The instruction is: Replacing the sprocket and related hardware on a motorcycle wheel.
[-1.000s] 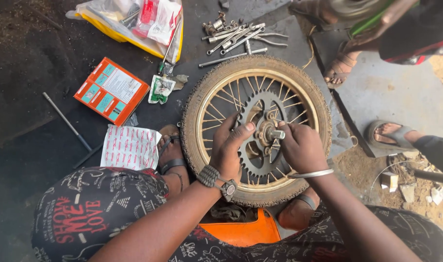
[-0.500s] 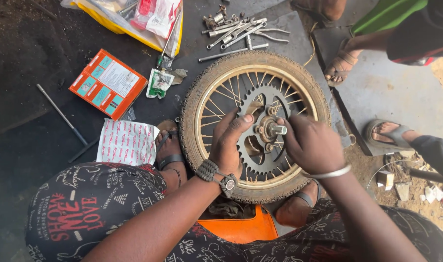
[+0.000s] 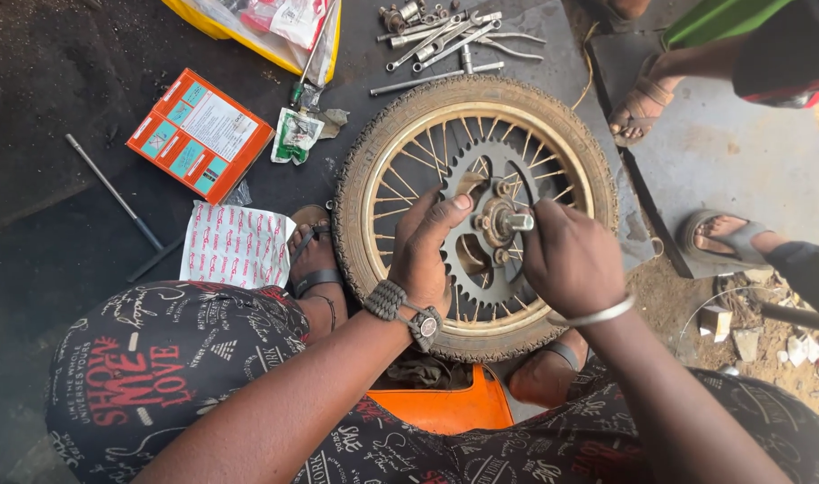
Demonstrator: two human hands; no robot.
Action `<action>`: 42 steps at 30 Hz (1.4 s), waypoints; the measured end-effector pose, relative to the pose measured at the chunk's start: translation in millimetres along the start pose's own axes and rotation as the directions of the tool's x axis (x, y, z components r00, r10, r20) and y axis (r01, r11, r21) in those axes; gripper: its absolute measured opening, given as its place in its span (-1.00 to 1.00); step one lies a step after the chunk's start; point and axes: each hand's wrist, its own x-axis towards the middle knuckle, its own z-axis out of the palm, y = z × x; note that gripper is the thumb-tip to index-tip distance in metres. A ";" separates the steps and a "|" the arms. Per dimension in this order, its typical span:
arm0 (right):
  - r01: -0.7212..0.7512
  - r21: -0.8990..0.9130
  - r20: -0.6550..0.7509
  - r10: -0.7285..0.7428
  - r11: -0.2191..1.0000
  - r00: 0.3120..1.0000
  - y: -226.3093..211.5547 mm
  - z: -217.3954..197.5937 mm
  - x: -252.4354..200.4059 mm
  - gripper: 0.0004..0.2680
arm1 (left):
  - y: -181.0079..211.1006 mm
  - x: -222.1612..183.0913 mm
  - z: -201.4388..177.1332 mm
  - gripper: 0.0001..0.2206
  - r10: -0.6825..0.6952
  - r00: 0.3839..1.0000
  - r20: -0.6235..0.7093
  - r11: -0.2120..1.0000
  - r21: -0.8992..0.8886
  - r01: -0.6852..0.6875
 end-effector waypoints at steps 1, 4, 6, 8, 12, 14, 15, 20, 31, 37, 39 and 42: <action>-0.195 0.031 0.104 0.191 0.980 0.976 5.5 10.5 -0.2 -0.78 | 0.7 -0.5 1.4 -0.51 -0.007 1.000 0.003 1.000 -0.008 0.007; -0.236 0.128 0.126 0.220 0.963 0.967 19.7 24.3 -3.7 -0.78 | -2.0 3.0 -1.6 -0.52 0.010 1.000 0.005 1.000 0.015 -0.010; -0.120 0.035 0.103 0.116 0.992 0.988 -4.1 -5.9 2.5 -0.83 | -3.3 3.7 -3.3 -0.52 -0.012 1.000 -0.016 1.000 0.018 0.012; -0.003 -0.065 0.092 0.009 0.998 0.996 -14.0 -22.8 5.3 -0.86 | -3.5 5.0 -2.8 -0.53 -0.035 0.999 -0.035 0.999 0.017 0.035; 0.214 0.036 0.024 -0.215 0.976 0.976 -2.8 -12.7 6.9 -0.85 | -1.0 4.9 -4.6 -0.50 -0.009 0.999 -0.048 1.000 0.002 0.009; 0.225 0.075 0.024 -0.227 0.972 0.974 6.8 0.6 7.3 -0.86 | -2.1 5.1 -4.8 -0.49 -0.010 0.999 -0.051 1.000 0.014 0.011; 0.198 0.109 0.009 -0.200 0.974 0.980 10.7 8.4 6.8 -0.85 | -2.7 5.1 -4.5 -0.47 -0.011 0.999 -0.040 1.000 0.013 0.011; 0.098 0.225 -0.063 -0.086 0.969 0.994 41.0 55.9 5.4 -0.83 | -31.1 24.1 -23.8 -0.41 0.110 0.994 0.016 0.973 0.204 -0.111; -0.591 0.151 0.373 0.508 0.792 0.776 82.9 66.5 26.2 -0.40 | -111.5 97.1 -45.3 -0.43 0.101 0.993 0.057 0.980 0.165 -0.110; -0.414 -0.086 0.389 0.413 0.906 0.823 65.1 98.8 16.2 -0.52 | -157.7 93.2 -85.4 -0.53 -0.278 0.954 -0.108 0.958 -0.099 0.268; -0.424 -0.048 0.360 0.411 0.904 0.837 78.9 119.8 13.0 -0.55 | -164.2 96.9 -96.6 -0.52 -0.308 0.945 -0.106 0.951 -0.072 0.302; -0.367 -0.013 0.314 0.352 0.930 0.882 91.6 143.9 8.4 -0.62 | -183.1 108.1 -122.2 -0.53 -0.337 0.937 -0.088 0.941 0.010 0.339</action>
